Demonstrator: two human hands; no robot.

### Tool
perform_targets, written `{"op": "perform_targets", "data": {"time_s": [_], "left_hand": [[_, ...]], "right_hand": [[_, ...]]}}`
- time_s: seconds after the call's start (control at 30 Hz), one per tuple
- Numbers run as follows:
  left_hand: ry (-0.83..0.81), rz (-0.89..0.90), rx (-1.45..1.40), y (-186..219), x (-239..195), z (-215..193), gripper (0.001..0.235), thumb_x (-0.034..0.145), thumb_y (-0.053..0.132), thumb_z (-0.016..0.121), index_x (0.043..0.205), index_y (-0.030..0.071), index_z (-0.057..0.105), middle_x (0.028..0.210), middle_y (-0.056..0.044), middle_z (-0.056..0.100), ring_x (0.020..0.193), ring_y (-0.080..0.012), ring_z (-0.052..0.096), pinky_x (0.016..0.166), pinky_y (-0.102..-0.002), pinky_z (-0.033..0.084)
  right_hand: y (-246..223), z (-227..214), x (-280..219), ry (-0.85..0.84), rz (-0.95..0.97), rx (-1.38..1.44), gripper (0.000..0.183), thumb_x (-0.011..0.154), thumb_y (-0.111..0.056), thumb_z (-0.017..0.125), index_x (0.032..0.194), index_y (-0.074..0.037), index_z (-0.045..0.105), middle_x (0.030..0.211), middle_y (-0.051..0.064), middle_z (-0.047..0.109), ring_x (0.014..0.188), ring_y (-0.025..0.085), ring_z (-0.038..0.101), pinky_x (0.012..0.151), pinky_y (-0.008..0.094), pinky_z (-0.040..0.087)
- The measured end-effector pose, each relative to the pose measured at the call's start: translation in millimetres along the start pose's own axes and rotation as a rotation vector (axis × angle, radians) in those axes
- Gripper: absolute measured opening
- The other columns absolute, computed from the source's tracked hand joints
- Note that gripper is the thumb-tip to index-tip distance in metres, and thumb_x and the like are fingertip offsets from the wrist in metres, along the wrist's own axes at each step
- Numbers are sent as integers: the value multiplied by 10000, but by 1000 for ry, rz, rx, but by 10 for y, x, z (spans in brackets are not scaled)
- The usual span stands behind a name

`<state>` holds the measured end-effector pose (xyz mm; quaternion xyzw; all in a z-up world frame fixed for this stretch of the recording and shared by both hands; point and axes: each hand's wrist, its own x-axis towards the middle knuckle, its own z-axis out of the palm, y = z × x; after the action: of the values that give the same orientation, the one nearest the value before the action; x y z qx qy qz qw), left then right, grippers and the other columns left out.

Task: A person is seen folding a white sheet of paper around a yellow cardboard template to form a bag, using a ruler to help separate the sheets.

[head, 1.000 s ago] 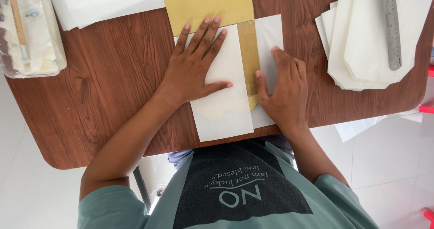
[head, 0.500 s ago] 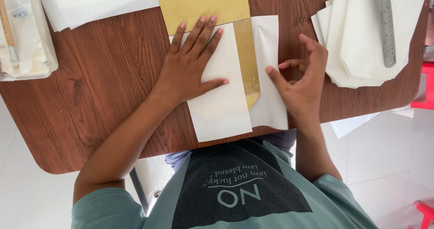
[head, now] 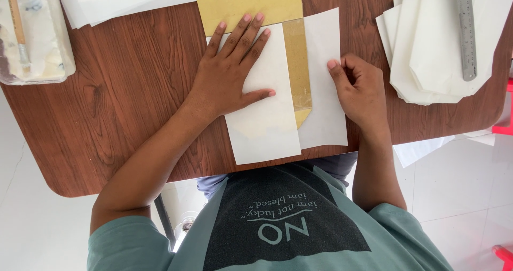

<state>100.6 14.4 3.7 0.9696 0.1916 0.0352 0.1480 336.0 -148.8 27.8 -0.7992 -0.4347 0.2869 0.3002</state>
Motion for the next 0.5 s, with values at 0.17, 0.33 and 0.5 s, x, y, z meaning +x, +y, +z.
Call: {"op": "perform_targets", "data": {"time_s": [0.17,0.33,0.5], "left_hand": [[12,5,5,-14,9,16,1003,1032,775,472,1669,31,251,1720,-152,171,1594,-302,144,1269,-527,41],[4,7,-3,-27,11,6,1003,1026,777,458,1669,35,250,1721,-155,175,1594,-302,149,1269,-518,35],[1,14,-9,-34,14,-2,999,1030,768,492,1671,43,246,1721,-153,169,1596,-307,149,1272,-517,30]], "right_hand": [[43,-29,5,-20,0,53,433,1144,-289,599,776,-129,439,726,-79,384,684,68,331,599,255,263],[57,-56,14,-54,-5,84,463,1125,-197,609,731,-135,373,701,-83,313,670,68,279,592,256,221],[69,-58,25,-62,-24,102,459,1122,-223,618,735,-132,387,693,-80,309,662,68,271,584,250,214]]}}
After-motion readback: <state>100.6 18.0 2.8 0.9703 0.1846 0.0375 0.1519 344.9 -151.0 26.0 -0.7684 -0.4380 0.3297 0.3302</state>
